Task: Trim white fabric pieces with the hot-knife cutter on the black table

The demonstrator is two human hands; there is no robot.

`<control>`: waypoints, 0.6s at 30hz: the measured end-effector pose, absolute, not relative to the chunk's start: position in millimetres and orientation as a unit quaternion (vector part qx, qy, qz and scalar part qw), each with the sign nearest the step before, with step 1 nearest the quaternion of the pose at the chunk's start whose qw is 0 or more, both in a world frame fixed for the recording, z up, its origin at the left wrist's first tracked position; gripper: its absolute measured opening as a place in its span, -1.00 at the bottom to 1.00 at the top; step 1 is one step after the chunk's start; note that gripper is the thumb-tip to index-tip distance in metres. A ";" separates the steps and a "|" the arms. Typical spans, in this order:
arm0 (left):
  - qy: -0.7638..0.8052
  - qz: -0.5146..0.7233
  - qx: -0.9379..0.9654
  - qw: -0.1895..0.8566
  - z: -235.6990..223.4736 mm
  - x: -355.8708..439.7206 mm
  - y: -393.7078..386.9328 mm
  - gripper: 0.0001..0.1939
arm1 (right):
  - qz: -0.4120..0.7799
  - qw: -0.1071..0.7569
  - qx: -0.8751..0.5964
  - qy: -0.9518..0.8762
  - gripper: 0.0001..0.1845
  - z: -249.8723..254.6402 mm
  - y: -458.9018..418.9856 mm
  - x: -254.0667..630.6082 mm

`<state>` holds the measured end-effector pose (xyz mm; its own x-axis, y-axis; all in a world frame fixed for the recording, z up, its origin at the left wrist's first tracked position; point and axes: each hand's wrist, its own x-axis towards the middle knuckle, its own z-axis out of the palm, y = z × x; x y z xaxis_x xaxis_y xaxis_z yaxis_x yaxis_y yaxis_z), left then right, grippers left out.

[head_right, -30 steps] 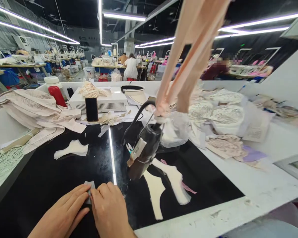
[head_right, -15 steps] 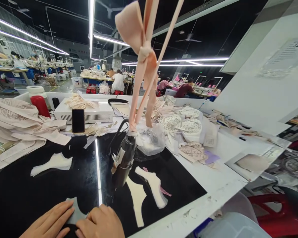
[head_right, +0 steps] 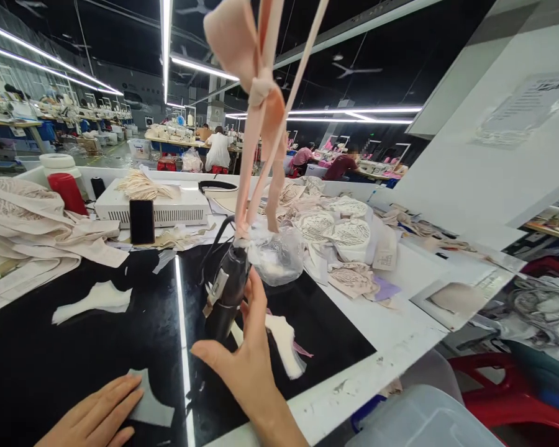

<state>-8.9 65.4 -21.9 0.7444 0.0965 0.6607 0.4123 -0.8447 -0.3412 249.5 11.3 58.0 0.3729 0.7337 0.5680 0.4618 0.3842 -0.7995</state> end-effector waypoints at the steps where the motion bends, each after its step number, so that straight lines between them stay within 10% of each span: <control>1: -0.153 -0.312 -0.907 0.238 -17.0 -8.9 61.2 -0.58 | 0.158 0.641 -0.518 -0.545 0.08 62.0 18.5 247.3; 6: -0.214 -0.244 -0.930 0.172 1.6 -6.0 44.7 -0.57 | 0.269 0.699 -0.432 -0.502 -0.42 79.7 43.9 231.7; 18: -0.233 -0.260 -0.932 0.098 1.3 -6.4 42.6 -0.65 | 0.374 0.713 -0.337 -0.488 -0.45 71.6 59.6 161.4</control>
<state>-6.4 42.6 1.3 0.7560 0.3840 0.5301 0.4860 -0.8718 -0.0617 161.4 59.6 71.6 0.2427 0.8627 0.4437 -0.2043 0.4925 -0.8460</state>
